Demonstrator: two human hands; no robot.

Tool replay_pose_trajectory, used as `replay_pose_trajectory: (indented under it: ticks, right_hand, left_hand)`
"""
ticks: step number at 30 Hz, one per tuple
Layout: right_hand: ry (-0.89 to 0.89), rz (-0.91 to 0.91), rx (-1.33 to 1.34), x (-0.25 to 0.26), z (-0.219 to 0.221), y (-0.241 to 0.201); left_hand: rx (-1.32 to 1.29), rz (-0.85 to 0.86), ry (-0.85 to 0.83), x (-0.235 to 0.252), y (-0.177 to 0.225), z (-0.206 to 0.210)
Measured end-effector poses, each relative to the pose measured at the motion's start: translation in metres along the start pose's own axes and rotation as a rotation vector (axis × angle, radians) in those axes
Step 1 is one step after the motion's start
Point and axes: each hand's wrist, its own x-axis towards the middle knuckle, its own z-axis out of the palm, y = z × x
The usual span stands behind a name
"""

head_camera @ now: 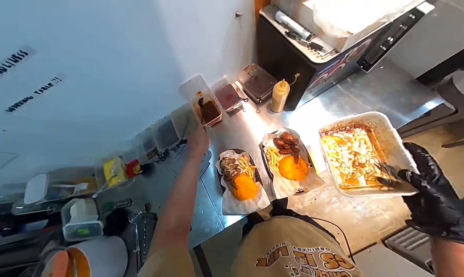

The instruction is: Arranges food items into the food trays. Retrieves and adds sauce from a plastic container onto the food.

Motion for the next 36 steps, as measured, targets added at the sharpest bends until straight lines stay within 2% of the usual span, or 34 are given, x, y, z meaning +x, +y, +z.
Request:
replay_pose_trajectory:
  ticks: [3,6,8,12,14,15,17,20,23,25,27,31,34,36]
  right_hand:
    - [-0.012,-0.018,-0.016,0.013,-0.006,0.005]
    - [0.033,0.041,0.000,0.019,0.007,-0.013]
    - [0.001,0.070,0.012,0.024,0.010,-0.018]
    - [0.055,0.208,0.003,0.025,0.044,-0.060]
    - [-0.007,0.117,0.073,0.034,0.036,-0.046]
    - [-0.054,0.076,0.095,0.041,0.029,-0.037]
    - [-0.031,0.185,0.003,0.050,0.042,-0.059]
    - [-0.055,0.224,-0.064,0.064,0.056,-0.077]
    - [-0.096,0.224,-0.068,0.076,0.070,-0.087]
    - [-0.120,0.205,-0.110,0.085,0.080,-0.092]
    - [-0.154,0.167,-0.161,0.093,0.090,-0.096]
    - [-0.201,0.129,-0.174,0.102,0.106,-0.107]
    - [-0.194,0.094,-0.112,0.108,0.107,-0.109]
    - [-0.186,0.078,-0.118,0.113,0.103,-0.106]
  left_hand:
    - [0.045,-0.076,-0.040,-0.005,-0.003,0.026]
    - [0.012,-0.065,0.002,-0.011,0.001,0.030]
    - [0.013,-0.060,0.001,-0.016,0.000,0.033]
    - [-0.014,-0.008,0.057,-0.016,-0.007,0.040]
    - [-0.019,0.009,0.065,-0.012,-0.017,0.048]
    - [-0.043,0.015,0.089,-0.011,-0.020,0.046]
    - [-0.133,0.052,0.157,-0.024,-0.014,0.031]
    - [-0.325,0.203,0.223,-0.076,0.014,0.002]
    - [-0.440,0.454,0.153,-0.136,0.056,-0.007]
    - [-0.410,0.625,0.070,-0.160,0.090,-0.003]
    - [-0.294,0.707,-0.005,-0.167,0.128,0.004]
    - [-0.041,0.750,-0.008,-0.155,0.187,0.020]
    - [0.137,0.729,0.012,-0.152,0.186,0.027]
    - [0.252,0.650,-0.066,-0.165,0.179,0.017]
